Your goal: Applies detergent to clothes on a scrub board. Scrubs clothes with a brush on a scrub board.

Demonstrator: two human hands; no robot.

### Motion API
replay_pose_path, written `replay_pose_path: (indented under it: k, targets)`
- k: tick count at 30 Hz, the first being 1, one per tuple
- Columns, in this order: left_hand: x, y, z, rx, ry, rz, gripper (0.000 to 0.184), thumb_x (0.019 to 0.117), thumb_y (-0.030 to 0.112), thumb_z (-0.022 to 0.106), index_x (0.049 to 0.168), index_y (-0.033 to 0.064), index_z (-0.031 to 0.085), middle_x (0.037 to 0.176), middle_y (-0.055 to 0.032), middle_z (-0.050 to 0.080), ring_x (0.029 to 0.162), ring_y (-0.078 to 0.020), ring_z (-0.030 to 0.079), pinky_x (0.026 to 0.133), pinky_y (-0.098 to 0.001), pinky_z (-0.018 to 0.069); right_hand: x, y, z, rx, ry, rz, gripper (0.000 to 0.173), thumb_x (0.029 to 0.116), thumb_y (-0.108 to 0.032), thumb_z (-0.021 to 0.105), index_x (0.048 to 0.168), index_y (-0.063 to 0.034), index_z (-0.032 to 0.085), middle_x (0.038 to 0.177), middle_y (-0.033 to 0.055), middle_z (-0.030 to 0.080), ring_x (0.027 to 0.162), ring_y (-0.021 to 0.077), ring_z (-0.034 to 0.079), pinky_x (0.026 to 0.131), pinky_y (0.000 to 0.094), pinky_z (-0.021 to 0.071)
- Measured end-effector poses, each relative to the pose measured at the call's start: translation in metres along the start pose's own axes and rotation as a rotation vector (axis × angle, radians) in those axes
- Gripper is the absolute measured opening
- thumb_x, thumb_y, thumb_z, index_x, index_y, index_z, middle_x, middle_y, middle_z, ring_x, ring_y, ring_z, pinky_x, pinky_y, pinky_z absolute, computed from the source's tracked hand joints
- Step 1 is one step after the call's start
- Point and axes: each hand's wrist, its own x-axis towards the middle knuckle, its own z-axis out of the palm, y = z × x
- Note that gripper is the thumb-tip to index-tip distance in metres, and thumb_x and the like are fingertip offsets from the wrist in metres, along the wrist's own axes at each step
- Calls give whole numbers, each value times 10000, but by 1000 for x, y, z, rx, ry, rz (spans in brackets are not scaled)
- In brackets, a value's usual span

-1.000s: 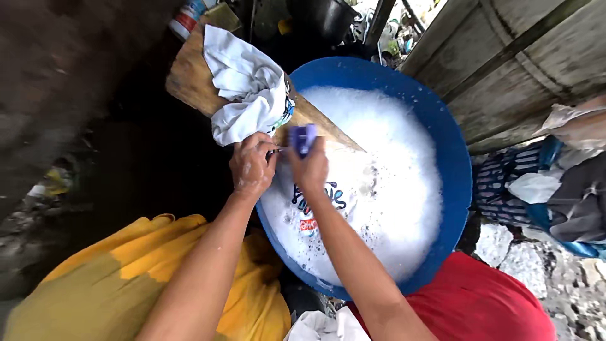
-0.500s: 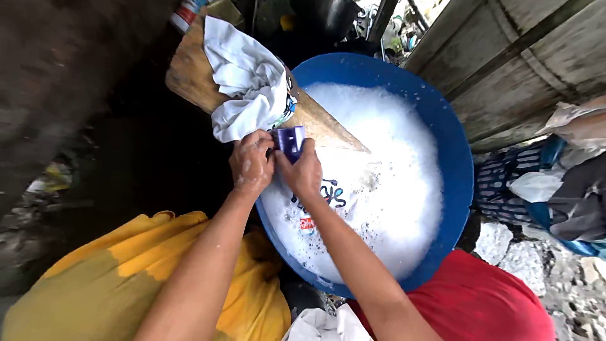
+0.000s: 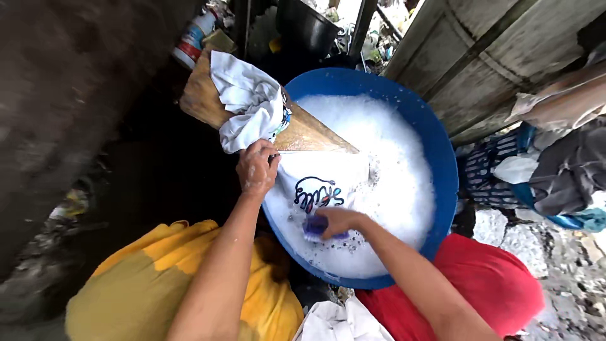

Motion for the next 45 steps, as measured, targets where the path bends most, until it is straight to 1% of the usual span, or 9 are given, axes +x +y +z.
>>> replay_pose_path:
  k: [8, 11, 15, 21, 27, 30, 35, 41, 45]
  targets:
    - [0, 0, -1, -2, 11, 28, 220, 980, 138, 645, 1105, -16, 740, 1317, -212, 640, 1270, -435, 558, 1052, -618, 416, 2, -8, 42, -139, 84, 336, 509, 985, -189, 653, 1429, 34, 541, 1452, 300, 532, 1386, 455, 484, 1137, 634, 367]
    - [-2, -1, 0, -6, 9, 20, 219, 982, 140, 646, 1106, -16, 739, 1320, -210, 638, 1272, -437, 554, 1049, -622, 416, 3, -2, 28, 34, 59, 174, 448, 882, -119, 765, 1239, 115, 627, 1250, 329, 626, 1205, 448, 592, 1052, 618, 435]
    - [-2, -3, 3, -1, 6, 17, 222, 982, 153, 655, 1117, -2, 739, 1326, -199, 636, 1277, -437, 547, 1047, -626, 416, -6, -17, -21, 583, 318, -180, 482, 852, 17, 692, 1307, 70, 540, 1103, 170, 643, 959, 188, 632, 871, 376, 551]
    - [-3, 5, -4, 85, -12, -23, 246, 935, 64, 653, 1137, -68, 704, 1312, -280, 615, 1261, -496, 547, 1005, -676, 434, 59, -126, -39, 317, 915, -15, 686, 888, -276, 780, 1415, 47, 483, 1277, 288, 630, 1155, 424, 651, 946, 600, 536]
    - [-2, -3, 4, 9, 16, 35, 214, 976, 128, 657, 1102, -27, 735, 1294, -236, 642, 1234, -467, 567, 1023, -640, 422, 34, 21, -74, 279, 1148, 427, 693, 926, -313, 749, 1448, 46, 467, 1318, 336, 596, 1184, 493, 621, 971, 657, 503]
    - [0, 0, 4, 29, 38, 43, 206, 973, 133, 664, 1093, -18, 738, 1293, -234, 639, 1244, -470, 554, 1007, -646, 427, 35, 15, -85, 351, 1187, 517, 728, 917, -314, 753, 1472, 40, 441, 1328, 339, 593, 1201, 505, 610, 983, 676, 486]
    - [-3, -1, 1, 33, -3, 25, 213, 964, 69, 634, 1109, -62, 719, 1294, -278, 628, 1235, -498, 565, 1014, -674, 414, 70, -108, -40, 200, 960, 93, 666, 908, -277, 769, 1449, 13, 511, 1289, 295, 626, 1171, 455, 631, 930, 603, 529]
    - [-2, -1, 5, 27, 33, 26, 221, 979, 139, 647, 1088, -34, 731, 1298, -243, 636, 1243, -483, 551, 1021, -649, 407, 30, 32, -82, 347, 1191, 460, 714, 930, -296, 753, 1457, 65, 435, 1290, 346, 609, 1194, 507, 610, 984, 667, 485]
    - [0, 1, 4, 34, 33, 34, 211, 976, 122, 652, 1093, -34, 730, 1289, -246, 638, 1241, -477, 557, 1023, -648, 413, 59, -48, -60, 291, 1162, 316, 682, 927, -279, 747, 1443, 69, 467, 1221, 316, 665, 1108, 469, 674, 935, 635, 532]
